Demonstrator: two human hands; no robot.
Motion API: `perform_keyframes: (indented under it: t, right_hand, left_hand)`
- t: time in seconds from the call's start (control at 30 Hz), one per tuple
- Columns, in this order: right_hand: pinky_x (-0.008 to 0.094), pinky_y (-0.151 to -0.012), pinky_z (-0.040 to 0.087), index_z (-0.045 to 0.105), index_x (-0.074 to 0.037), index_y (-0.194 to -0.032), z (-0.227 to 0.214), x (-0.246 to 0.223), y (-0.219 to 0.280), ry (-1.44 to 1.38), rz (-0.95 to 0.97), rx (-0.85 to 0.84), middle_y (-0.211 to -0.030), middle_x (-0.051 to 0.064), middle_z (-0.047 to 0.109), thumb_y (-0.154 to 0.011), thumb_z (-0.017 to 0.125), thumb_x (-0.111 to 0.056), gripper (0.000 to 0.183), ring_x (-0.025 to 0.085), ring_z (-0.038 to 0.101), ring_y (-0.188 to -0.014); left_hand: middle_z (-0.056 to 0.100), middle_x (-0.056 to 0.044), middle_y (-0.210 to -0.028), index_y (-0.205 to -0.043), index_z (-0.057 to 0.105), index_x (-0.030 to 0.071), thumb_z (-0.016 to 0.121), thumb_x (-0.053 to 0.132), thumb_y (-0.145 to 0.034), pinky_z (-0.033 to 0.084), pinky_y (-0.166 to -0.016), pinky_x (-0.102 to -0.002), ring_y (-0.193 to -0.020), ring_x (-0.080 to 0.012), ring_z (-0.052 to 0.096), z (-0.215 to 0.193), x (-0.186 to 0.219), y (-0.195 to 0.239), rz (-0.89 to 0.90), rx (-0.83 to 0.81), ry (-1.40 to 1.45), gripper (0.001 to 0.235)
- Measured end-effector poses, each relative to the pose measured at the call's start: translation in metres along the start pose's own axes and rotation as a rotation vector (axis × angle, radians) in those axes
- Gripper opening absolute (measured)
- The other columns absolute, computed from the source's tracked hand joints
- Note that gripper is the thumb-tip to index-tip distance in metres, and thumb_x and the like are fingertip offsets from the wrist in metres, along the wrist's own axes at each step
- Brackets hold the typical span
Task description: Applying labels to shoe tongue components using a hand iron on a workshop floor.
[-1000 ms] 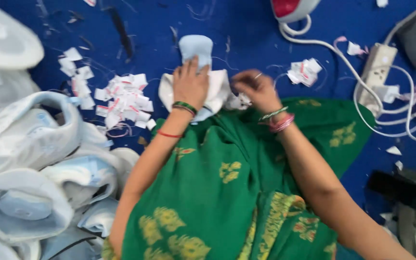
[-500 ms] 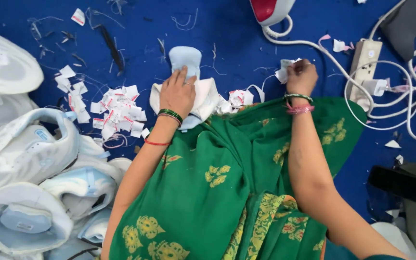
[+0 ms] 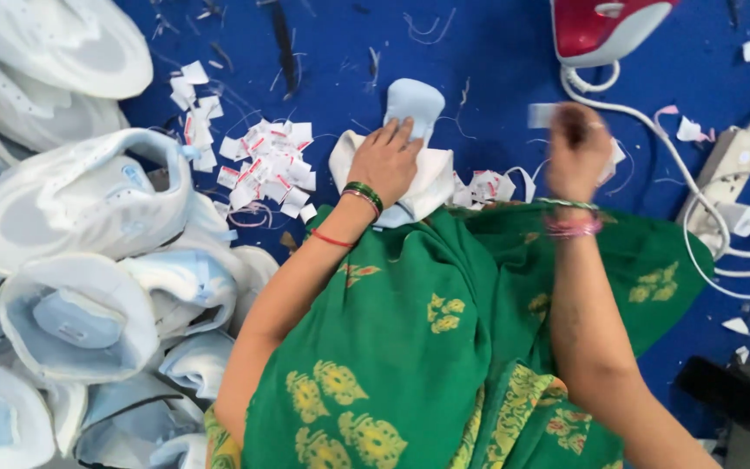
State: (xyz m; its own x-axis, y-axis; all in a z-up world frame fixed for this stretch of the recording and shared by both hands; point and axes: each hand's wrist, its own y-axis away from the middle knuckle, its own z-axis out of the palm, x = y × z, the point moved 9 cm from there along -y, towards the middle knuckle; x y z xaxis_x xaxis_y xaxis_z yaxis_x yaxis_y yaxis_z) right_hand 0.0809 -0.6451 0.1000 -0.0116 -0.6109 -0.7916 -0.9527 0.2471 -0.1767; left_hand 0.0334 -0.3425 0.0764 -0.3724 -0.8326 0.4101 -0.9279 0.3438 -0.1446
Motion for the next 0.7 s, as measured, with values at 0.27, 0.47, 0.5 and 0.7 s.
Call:
perform_keyframes:
  t: [0.27,0.47,0.5,0.7]
  right_hand:
    - [0.039,-0.071,0.055,0.079,-0.008,-0.096,0.186,-0.109,-0.016,0.103,-0.38,-0.561,-0.087,0.016,0.071,-0.088,0.075,-0.004,0.011,0.032,0.07,-0.079]
    - [0.043,-0.075,0.058,0.078,-0.007,-0.098,0.216,-0.107,-0.028,0.238,-0.41,-0.735,-0.088,0.017,0.074,-0.088,0.071,-0.008,0.012,0.036,0.072,-0.081]
    - [0.043,-0.075,0.058,0.078,-0.007,-0.098,0.217,-0.107,-0.027,0.238,-0.409,-0.74,-0.088,0.017,0.074,-0.088,0.071,-0.008,0.012,0.036,0.072,-0.081]
    - [0.042,-0.075,0.059,0.078,-0.006,-0.102,0.224,-0.101,-0.029,0.284,-0.396,-0.802,-0.088,0.018,0.074,-0.088,0.069,-0.005,0.017,0.036,0.073,-0.082]
  left_hand:
    - [0.062,-0.017,-0.138,-0.113,0.073,0.009,0.061,0.02,-0.087,0.044,-0.109,-0.044,-0.129,-0.0335,0.056,-0.002,0.002,-0.006,0.001,-0.028,-0.035,0.031]
    - [0.062,-0.011,-0.119,-0.156,0.043,0.003,0.059,0.018,-0.087,0.046,-0.098,-0.044,-0.109,-0.0302,0.057,-0.021,-0.002,-0.011,-0.196,0.011,0.026,0.072]
    - [0.062,-0.011,-0.119,-0.156,0.043,0.003,0.059,0.018,-0.087,0.046,-0.098,-0.044,-0.109,-0.0302,0.057,-0.018,-0.003,-0.013,-0.2,0.009,0.028,0.072]
    - [0.056,-0.015,-0.114,-0.155,0.038,0.004,0.059,0.03,-0.093,0.044,-0.091,-0.044,-0.104,-0.0325,0.053,0.001,-0.018,-0.02,-0.353,-0.067,0.013,0.07]
